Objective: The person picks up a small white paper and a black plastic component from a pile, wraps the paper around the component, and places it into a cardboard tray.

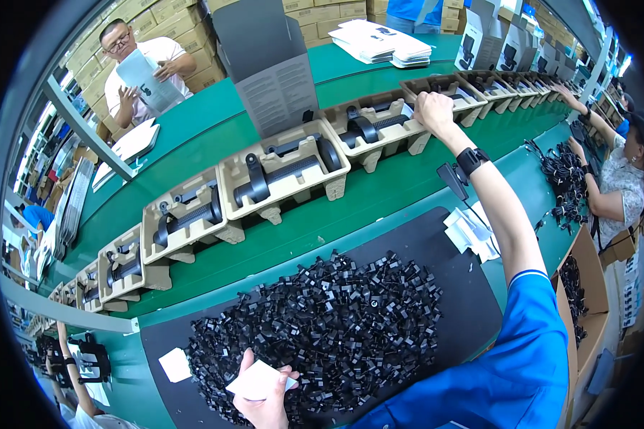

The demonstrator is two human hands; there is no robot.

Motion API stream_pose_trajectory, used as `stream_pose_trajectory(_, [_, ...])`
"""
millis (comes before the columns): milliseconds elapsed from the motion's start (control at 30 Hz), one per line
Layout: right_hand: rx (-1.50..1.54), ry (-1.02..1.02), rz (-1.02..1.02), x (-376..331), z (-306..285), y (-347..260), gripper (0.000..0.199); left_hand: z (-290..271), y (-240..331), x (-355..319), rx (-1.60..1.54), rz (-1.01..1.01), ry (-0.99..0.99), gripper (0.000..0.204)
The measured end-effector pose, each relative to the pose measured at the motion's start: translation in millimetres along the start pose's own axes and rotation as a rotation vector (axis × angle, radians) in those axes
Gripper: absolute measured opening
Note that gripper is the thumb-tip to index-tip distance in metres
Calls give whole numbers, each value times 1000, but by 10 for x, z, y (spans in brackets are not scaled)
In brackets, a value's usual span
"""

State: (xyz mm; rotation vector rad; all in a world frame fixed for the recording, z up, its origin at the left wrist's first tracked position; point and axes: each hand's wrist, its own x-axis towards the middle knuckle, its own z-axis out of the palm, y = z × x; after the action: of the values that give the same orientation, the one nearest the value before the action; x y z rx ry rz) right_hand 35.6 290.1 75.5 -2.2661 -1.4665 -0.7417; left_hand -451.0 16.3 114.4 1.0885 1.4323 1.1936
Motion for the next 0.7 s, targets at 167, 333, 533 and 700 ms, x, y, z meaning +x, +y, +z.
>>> stream_pose_trajectory(167, [-19,-131,55,79,-99,19,12,-22,-21,-58,-12,32,0,53])
stream_pose_trajectory(333, [31,-344,-27,76,-700,247,21,-105,-2,-144,8,91,-1,50])
stream_pose_trajectory(533, [689,-145,-410,-1281,-2082,-594,24,-170,-41,-254,-171,-123,-93,41])
stream_pose_trajectory(700, [822,-194,-893,-2905,-2493,-1406,48,118,-471,-155,110,59,-548,30])
